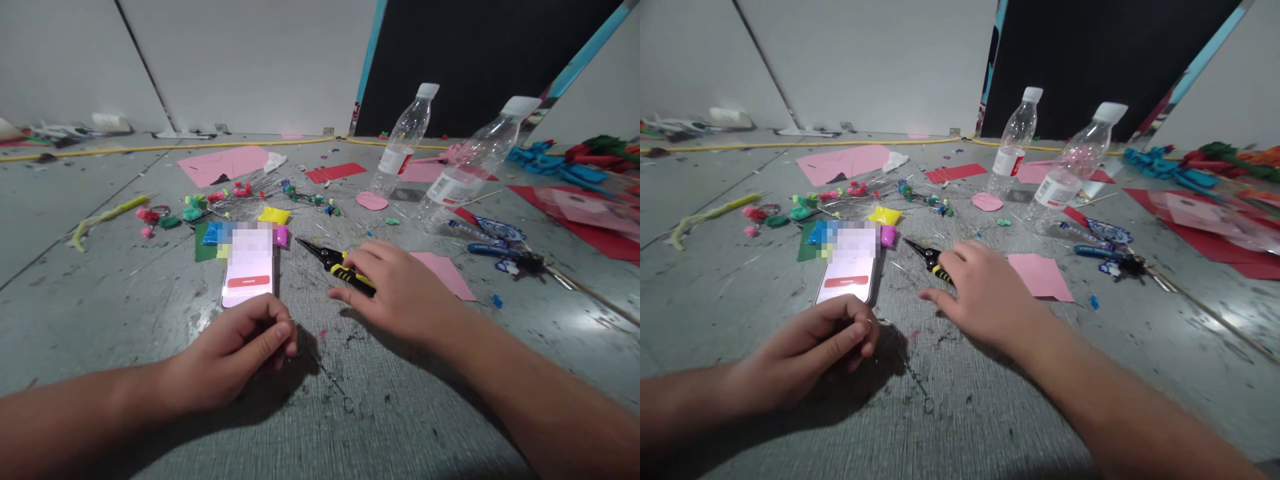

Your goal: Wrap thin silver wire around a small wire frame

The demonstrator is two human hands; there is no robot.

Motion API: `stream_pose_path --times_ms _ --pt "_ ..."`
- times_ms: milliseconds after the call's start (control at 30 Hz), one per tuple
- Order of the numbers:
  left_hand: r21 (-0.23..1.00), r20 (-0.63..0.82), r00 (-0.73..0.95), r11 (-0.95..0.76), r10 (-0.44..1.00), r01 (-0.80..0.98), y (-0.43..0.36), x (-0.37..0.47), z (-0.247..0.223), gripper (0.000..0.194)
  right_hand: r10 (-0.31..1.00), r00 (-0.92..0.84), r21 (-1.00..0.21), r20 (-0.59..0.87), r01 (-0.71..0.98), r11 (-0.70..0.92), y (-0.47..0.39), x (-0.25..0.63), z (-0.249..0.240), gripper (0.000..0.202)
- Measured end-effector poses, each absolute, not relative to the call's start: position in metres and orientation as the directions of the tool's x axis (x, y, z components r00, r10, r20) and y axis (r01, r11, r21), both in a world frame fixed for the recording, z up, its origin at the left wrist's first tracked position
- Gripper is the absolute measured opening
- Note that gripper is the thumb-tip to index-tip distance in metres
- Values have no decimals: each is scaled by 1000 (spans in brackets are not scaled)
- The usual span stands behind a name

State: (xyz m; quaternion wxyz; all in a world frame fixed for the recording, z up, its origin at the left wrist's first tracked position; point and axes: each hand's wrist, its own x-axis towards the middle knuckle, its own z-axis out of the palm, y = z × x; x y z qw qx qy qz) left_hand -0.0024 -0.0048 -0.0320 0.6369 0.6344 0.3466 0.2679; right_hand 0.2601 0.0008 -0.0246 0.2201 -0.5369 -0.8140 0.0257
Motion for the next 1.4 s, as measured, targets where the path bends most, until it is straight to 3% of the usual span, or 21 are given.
stream_pose_path --times_ms 67,133,367,600,867,1133,1400 --pt "990 -121 607 53 786 128 -6 0 -31 33 950 -302 -169 84 935 312 9 269 -20 23" --pt "990 -117 589 49 799 131 -5 2 -32 33 955 -296 -142 -3 946 293 13 272 -19 15" --pt "990 -138 485 128 863 54 0 2 -35 33 979 -181 -204 91 959 196 13 265 -22 28" --pt "985 -164 441 171 883 23 0 2 -38 35 986 14 -507 164 859 72 20 264 -29 25" --pt "983 -181 453 176 873 55 2 0 -37 31 991 34 -814 126 575 84 25 269 -42 33" --pt "983 -176 440 177 881 38 1 0 -39 30 987 54 -882 148 460 107 22 271 -41 34" --pt "953 -182 445 268 877 -139 1 0 -43 33 979 -29 -883 204 426 196 16 268 -27 19"
